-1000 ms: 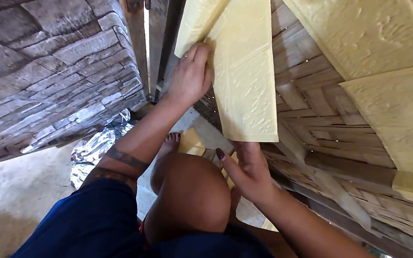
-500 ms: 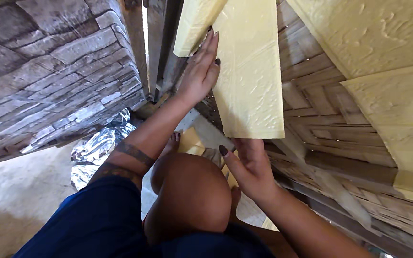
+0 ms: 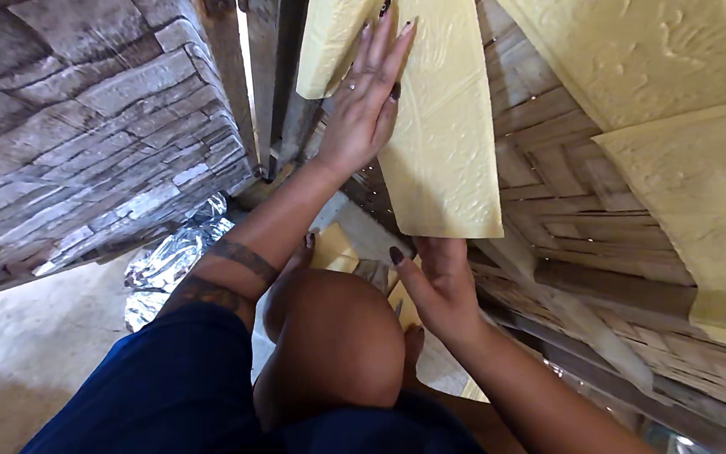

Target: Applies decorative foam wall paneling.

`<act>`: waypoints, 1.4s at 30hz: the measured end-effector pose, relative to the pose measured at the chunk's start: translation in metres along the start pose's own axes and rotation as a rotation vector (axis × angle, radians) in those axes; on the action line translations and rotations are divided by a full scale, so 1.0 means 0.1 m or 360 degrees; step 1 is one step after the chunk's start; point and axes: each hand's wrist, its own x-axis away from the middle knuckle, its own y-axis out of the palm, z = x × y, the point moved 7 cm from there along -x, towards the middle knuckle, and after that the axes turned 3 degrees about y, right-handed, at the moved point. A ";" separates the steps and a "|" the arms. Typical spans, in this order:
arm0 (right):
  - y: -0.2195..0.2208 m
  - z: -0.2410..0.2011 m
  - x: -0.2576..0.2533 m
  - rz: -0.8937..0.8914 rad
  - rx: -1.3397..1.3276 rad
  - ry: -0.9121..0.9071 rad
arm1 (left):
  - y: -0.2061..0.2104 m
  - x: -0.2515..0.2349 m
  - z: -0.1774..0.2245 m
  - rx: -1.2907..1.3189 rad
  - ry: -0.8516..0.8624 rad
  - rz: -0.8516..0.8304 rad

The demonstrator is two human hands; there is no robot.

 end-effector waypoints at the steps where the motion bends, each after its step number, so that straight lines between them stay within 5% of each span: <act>1: -0.02 0.01 -0.01 0.0011 -0.0004 0.0016 | 0.02 0.00 -0.01 -0.0007 0.0005 -0.0011; 42: -0.64 0.21 -0.37 0.0497 -0.0169 0.0215 | 0.35 -0.05 0.22 -0.0455 0.0222 -0.0141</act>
